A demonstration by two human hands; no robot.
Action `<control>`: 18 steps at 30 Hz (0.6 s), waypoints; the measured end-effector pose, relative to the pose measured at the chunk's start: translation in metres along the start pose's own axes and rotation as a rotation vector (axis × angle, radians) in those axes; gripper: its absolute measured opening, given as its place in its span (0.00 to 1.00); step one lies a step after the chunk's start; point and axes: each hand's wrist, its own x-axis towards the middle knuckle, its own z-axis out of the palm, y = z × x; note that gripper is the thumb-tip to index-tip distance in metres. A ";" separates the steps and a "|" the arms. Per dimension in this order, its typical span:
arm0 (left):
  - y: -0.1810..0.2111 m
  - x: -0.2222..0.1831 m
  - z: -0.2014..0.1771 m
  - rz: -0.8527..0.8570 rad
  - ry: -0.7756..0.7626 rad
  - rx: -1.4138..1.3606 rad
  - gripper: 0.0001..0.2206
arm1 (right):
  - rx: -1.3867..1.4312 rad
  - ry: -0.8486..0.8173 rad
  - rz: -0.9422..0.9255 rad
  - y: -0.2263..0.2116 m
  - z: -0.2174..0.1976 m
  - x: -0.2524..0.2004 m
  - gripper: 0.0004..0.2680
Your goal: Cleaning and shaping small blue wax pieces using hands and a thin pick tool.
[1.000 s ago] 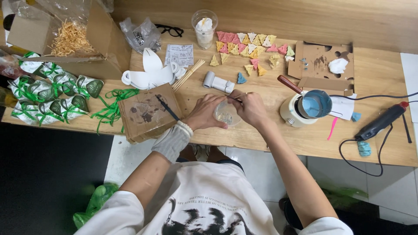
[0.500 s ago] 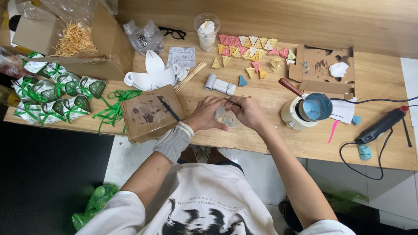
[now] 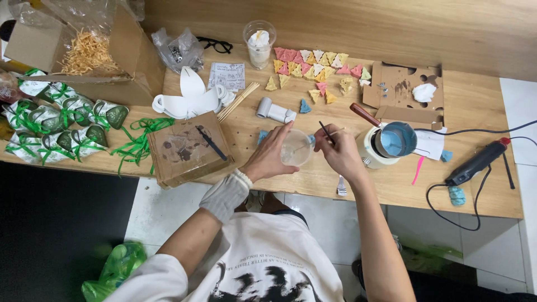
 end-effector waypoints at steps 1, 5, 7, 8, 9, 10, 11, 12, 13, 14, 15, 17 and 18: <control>0.010 0.002 -0.006 0.005 0.003 0.000 0.60 | -0.004 0.004 -0.003 0.000 -0.005 0.001 0.06; 0.035 -0.004 -0.022 -0.023 -0.103 0.151 0.61 | -0.057 0.015 -0.028 -0.002 -0.004 -0.003 0.05; 0.037 0.000 -0.025 -0.037 -0.132 0.208 0.61 | -0.030 -0.005 -0.018 -0.003 -0.004 0.004 0.06; 0.036 -0.002 -0.023 -0.008 -0.120 0.189 0.60 | -0.017 -0.019 -0.021 -0.001 -0.003 0.004 0.05; 0.036 -0.004 -0.021 0.022 -0.108 0.170 0.60 | -0.004 -0.033 -0.024 0.000 -0.002 0.005 0.04; 0.037 -0.007 -0.019 0.023 -0.108 0.169 0.60 | -0.005 -0.032 -0.023 0.004 -0.001 0.001 0.04; 0.037 -0.009 -0.016 0.024 -0.111 0.179 0.60 | -0.019 -0.022 -0.004 0.008 0.000 -0.003 0.04; 0.036 -0.009 -0.018 0.028 -0.106 0.197 0.60 | -0.031 -0.011 0.004 0.011 0.002 -0.001 0.04; 0.031 -0.005 -0.021 0.032 -0.098 0.203 0.60 | -0.032 -0.007 -0.007 0.010 0.002 0.008 0.04; 0.029 -0.010 -0.019 0.046 -0.075 0.154 0.59 | -0.021 0.001 -0.019 0.011 0.005 0.005 0.04; 0.026 -0.014 -0.017 0.059 -0.051 0.104 0.59 | -0.010 0.009 -0.032 0.013 0.008 0.003 0.04; 0.025 -0.018 -0.010 0.076 -0.042 0.085 0.59 | -0.078 0.034 -0.085 0.008 0.004 -0.004 0.03; 0.022 -0.019 -0.012 0.089 -0.025 0.082 0.59 | -0.136 0.055 -0.152 0.004 0.006 -0.003 0.02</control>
